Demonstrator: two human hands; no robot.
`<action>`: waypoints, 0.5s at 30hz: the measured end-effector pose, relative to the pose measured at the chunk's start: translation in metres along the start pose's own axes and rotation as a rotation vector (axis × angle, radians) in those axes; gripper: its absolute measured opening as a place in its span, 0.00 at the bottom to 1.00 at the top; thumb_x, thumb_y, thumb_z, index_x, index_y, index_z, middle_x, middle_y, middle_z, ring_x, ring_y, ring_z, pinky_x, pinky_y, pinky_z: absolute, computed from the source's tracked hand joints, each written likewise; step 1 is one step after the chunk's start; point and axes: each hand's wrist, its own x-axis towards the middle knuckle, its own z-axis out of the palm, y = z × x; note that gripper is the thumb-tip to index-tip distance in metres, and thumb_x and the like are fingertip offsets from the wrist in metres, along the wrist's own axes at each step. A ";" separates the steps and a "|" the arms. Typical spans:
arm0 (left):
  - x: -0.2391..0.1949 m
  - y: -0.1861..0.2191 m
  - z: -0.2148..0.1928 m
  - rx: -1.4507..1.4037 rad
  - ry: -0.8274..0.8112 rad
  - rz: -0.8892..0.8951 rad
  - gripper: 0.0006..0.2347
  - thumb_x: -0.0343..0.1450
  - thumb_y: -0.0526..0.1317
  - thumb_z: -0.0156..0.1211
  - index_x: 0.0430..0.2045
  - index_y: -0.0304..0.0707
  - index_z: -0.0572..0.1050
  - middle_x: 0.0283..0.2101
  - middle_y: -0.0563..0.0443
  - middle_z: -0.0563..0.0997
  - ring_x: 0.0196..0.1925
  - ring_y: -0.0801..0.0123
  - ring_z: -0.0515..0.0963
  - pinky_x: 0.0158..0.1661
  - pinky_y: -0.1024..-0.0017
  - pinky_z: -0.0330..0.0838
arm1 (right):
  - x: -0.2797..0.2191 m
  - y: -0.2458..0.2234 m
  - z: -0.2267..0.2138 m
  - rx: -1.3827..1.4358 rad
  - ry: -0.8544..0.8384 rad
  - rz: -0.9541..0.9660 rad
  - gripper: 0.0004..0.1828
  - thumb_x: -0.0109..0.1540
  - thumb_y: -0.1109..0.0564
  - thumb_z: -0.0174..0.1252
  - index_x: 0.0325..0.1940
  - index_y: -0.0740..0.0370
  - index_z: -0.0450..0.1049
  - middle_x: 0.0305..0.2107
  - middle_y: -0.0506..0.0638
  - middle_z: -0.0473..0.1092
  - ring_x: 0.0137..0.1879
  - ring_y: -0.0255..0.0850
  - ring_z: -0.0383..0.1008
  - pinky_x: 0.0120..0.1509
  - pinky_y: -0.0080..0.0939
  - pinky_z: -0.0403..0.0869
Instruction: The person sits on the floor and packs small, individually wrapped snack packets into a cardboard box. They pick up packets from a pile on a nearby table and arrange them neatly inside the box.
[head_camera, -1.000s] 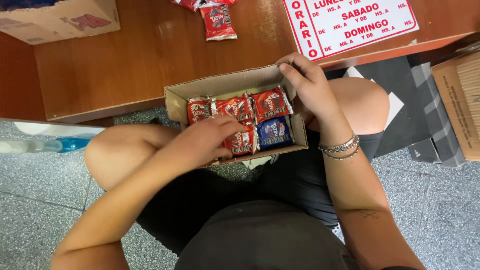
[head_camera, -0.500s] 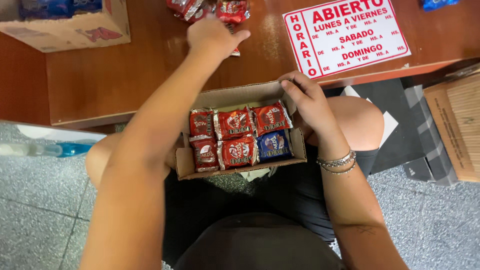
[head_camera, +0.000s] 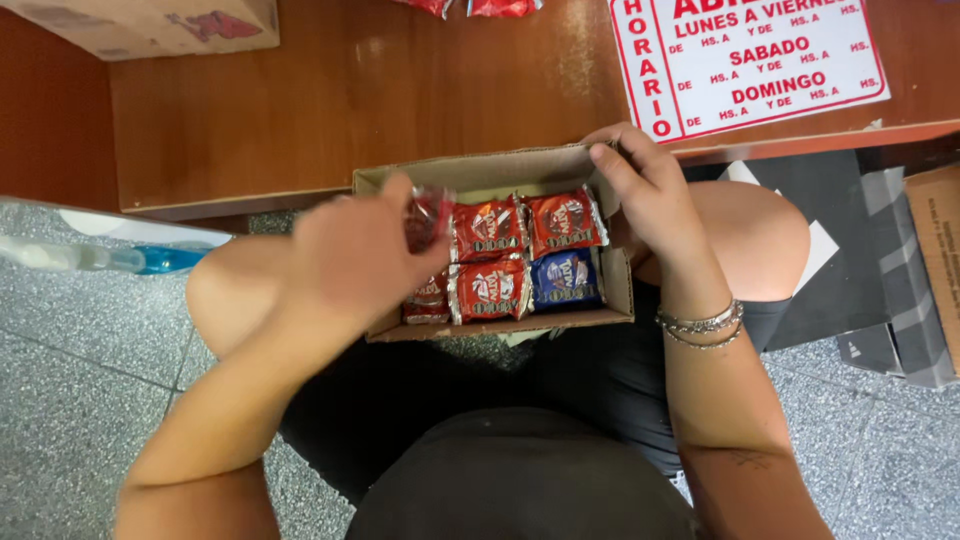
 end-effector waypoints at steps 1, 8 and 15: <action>0.002 0.002 0.013 0.009 -0.079 0.006 0.23 0.71 0.65 0.51 0.44 0.46 0.66 0.29 0.49 0.82 0.33 0.48 0.84 0.30 0.54 0.74 | 0.000 0.000 0.000 -0.009 0.003 0.005 0.11 0.73 0.53 0.50 0.51 0.60 0.74 0.44 0.46 0.73 0.54 0.36 0.70 0.62 0.36 0.66; 0.002 0.000 0.057 0.251 0.400 0.076 0.18 0.69 0.56 0.68 0.34 0.42 0.73 0.21 0.52 0.80 0.25 0.59 0.85 0.25 0.62 0.81 | -0.003 0.004 0.002 0.040 0.065 0.019 0.11 0.73 0.54 0.54 0.53 0.61 0.79 0.34 0.54 0.71 0.47 0.41 0.69 0.57 0.44 0.70; 0.029 -0.046 0.087 0.262 0.702 0.447 0.09 0.70 0.39 0.61 0.18 0.54 0.72 0.18 0.64 0.71 0.23 0.70 0.76 0.28 0.73 0.70 | 0.001 0.005 0.002 0.022 0.060 0.013 0.11 0.73 0.54 0.55 0.54 0.60 0.79 0.35 0.55 0.72 0.47 0.42 0.71 0.57 0.45 0.70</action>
